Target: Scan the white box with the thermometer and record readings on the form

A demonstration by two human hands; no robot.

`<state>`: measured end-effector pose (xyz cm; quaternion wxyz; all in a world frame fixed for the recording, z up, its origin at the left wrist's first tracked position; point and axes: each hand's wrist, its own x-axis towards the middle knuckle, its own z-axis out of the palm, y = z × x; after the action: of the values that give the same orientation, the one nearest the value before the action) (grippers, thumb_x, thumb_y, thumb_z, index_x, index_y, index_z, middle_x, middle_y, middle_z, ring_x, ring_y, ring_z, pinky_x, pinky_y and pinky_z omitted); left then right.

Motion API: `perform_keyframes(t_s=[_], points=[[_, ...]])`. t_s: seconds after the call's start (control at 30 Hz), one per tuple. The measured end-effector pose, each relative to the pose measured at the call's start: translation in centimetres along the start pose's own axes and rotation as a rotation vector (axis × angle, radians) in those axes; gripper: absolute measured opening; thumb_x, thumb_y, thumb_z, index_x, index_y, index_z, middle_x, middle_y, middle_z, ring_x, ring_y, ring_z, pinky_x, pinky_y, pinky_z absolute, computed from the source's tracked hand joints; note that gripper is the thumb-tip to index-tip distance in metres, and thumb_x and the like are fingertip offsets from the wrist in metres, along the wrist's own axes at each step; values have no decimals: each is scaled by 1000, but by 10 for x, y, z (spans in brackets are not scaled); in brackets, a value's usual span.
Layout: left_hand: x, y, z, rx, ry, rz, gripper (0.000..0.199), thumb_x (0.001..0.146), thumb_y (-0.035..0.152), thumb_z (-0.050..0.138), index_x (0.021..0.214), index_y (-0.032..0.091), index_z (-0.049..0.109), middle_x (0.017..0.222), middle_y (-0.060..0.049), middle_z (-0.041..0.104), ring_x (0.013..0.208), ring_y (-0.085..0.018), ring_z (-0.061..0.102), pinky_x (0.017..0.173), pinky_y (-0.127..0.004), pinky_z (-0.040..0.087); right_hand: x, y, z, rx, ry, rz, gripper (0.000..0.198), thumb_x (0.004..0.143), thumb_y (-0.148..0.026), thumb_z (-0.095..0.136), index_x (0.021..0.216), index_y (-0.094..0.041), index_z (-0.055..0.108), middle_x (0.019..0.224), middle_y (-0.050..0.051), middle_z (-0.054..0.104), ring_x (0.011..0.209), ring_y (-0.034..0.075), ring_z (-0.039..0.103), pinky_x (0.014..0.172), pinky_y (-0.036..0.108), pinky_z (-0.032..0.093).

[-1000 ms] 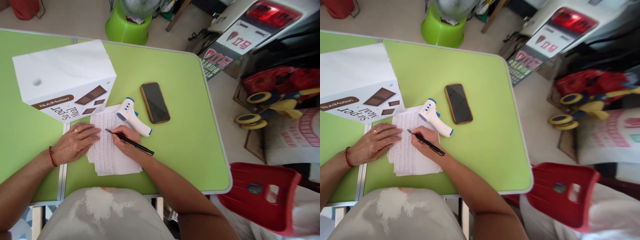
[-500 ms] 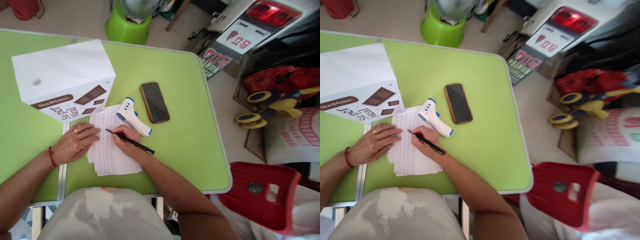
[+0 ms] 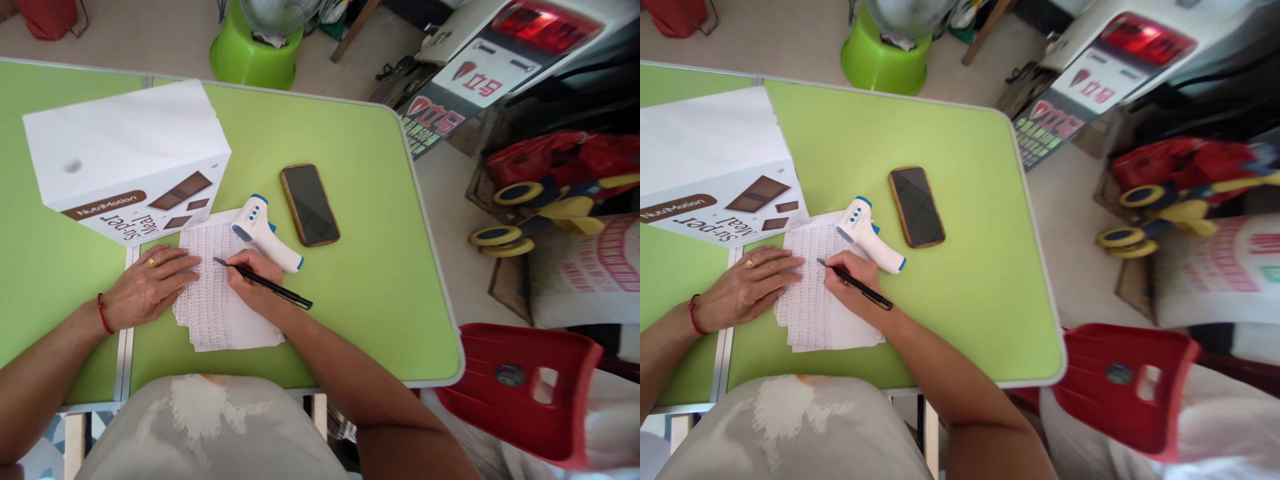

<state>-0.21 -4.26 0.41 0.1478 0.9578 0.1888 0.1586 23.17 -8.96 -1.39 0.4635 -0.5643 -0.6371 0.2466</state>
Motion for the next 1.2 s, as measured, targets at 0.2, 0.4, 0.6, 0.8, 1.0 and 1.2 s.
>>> perform_keyframes(t_s=[0.2, 0.4, 0.6, 0.8, 1.0, 1.2], points=[[1, 0, -1, -4, 3, 8, 28, 97, 14, 46, 122, 16, 57, 138, -9, 56, 130, -29, 47, 105, -53, 43, 0, 1, 1, -28, 16, -35, 10, 75, -14, 54, 75, -22, 60, 61, -4, 62, 51, 9, 55, 52, 22, 46], [0, 0, -1, 18, -6, 12, 27, 97, 14, 47, 122, 15, 56, 139, -9, 56, 130, -30, 46, 105, -54, 43, 2, 2, -2, -38, 17, -89, 12, 73, -11, 52, 71, -22, 57, 60, -5, 61, 51, 9, 54, 51, 21, 46], [0, 0, -1, 17, -11, 6, 27, 98, 15, 45, 122, 16, 56, 139, -9, 55, 130, -29, 46, 105, -54, 43, 1, 1, -2, 15, -21, -19, 10, 72, -12, 54, 71, -22, 58, 59, -5, 60, 49, 8, 52, 49, 21, 44], [0, 0, -1, -6, -6, -2, 28, 96, 14, 47, 122, 17, 57, 139, -8, 56, 131, -28, 46, 106, -53, 43, 0, 2, -1, -8, 27, 15, 9, 74, -16, 53, 73, -22, 58, 61, -4, 62, 52, 10, 56, 51, 22, 47], [0, -1, 0, -26, -3, -10, 29, 96, 14, 47, 124, 19, 57, 139, -8, 56, 131, -28, 46, 107, -53, 42, 0, 4, -1, -44, 1, 24, 8, 74, -18, 53, 72, -23, 58, 61, -4, 62, 52, 10, 54, 52, 23, 47], [-1, -1, 0, -34, -6, -15, 30, 96, 14, 48, 124, 19, 57, 139, -8, 55, 132, -28, 46, 107, -53, 42, 0, 2, -1, 11, -4, 30, 9, 73, -14, 53, 71, -22, 56, 60, -5, 60, 51, 9, 53, 50, 22, 46]])
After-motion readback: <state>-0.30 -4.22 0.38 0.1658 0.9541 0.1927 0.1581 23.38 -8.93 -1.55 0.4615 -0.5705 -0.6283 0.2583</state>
